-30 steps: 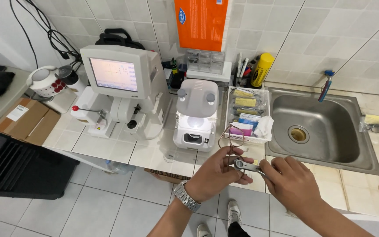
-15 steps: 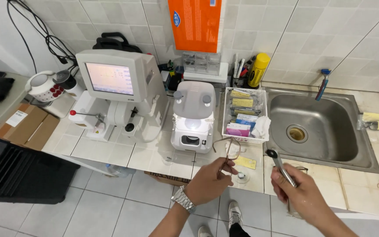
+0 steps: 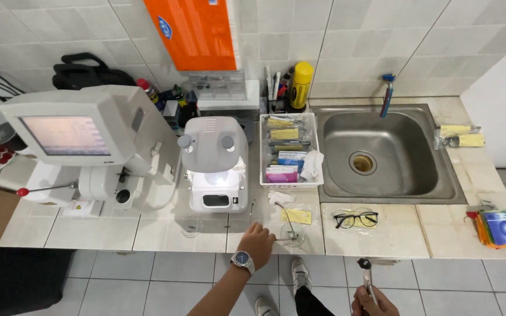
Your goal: Processing and packaging optical lenses using a lensmeter and an edging machine.
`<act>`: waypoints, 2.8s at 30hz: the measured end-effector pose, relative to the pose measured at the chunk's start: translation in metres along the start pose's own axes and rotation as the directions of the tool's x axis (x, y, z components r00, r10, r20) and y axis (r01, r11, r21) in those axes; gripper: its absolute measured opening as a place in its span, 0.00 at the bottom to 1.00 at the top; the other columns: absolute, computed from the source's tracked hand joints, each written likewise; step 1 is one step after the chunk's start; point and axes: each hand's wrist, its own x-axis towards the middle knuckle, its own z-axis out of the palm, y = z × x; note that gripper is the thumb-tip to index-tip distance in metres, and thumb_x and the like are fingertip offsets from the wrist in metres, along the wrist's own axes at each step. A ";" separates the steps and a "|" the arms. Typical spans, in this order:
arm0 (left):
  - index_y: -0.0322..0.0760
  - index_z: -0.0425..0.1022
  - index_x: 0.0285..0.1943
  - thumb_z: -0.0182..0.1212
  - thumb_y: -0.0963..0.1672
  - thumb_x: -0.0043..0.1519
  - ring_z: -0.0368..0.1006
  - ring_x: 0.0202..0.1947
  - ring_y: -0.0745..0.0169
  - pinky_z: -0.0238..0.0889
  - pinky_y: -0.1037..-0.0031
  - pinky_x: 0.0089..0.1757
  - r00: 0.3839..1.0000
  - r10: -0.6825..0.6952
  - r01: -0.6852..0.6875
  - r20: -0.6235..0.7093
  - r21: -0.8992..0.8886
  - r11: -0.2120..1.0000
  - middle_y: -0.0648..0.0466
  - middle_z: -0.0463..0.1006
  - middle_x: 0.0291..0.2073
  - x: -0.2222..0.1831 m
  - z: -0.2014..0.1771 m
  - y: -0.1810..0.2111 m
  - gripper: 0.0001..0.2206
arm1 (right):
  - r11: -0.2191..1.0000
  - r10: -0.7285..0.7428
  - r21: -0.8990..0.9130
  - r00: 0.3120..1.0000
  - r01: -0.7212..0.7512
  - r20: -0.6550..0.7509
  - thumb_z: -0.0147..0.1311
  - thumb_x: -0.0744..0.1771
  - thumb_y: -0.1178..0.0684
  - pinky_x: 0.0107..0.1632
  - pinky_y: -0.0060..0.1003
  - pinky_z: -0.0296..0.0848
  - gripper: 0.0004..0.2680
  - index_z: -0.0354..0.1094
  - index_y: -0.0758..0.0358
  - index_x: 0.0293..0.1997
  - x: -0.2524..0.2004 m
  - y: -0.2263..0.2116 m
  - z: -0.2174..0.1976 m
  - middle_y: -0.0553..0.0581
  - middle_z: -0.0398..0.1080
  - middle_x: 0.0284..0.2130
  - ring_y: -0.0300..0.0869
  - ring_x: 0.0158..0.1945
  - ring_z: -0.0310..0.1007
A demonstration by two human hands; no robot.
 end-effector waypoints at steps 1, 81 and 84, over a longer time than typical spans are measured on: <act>0.38 0.81 0.42 0.55 0.42 0.63 0.74 0.44 0.42 0.62 0.51 0.60 0.996 0.000 0.002 -0.089 0.019 1.000 0.45 0.82 0.38 0.002 0.006 -0.009 0.08 | 0.999 -0.033 0.012 0.999 0.033 0.002 0.57 0.70 0.55 0.26 0.44 0.55 0.11 0.67 0.77 0.33 0.004 0.002 0.002 0.73 0.64 0.18 0.55 0.18 0.57; 0.29 0.80 0.52 0.67 0.46 0.61 0.77 0.36 0.51 0.76 0.66 0.35 0.190 -0.792 0.634 -0.580 -0.544 0.550 0.46 0.74 0.44 0.108 -0.199 -0.101 0.16 | -0.445 -0.444 -0.727 0.576 0.523 0.686 0.44 0.74 0.40 0.36 0.43 0.77 0.17 0.75 0.63 0.39 0.306 -0.343 0.394 0.60 0.76 0.29 0.51 0.36 0.80; 0.30 0.79 0.55 0.64 0.47 0.62 0.75 0.37 0.48 0.75 0.61 0.34 0.203 -0.793 0.610 -0.574 -0.560 0.561 0.46 0.73 0.47 0.107 -0.194 -0.106 0.17 | -0.441 -0.364 -0.769 0.690 0.463 0.625 0.40 0.74 0.38 0.40 0.47 0.78 0.20 0.76 0.64 0.50 0.288 -0.349 0.394 0.62 0.80 0.42 0.56 0.45 0.81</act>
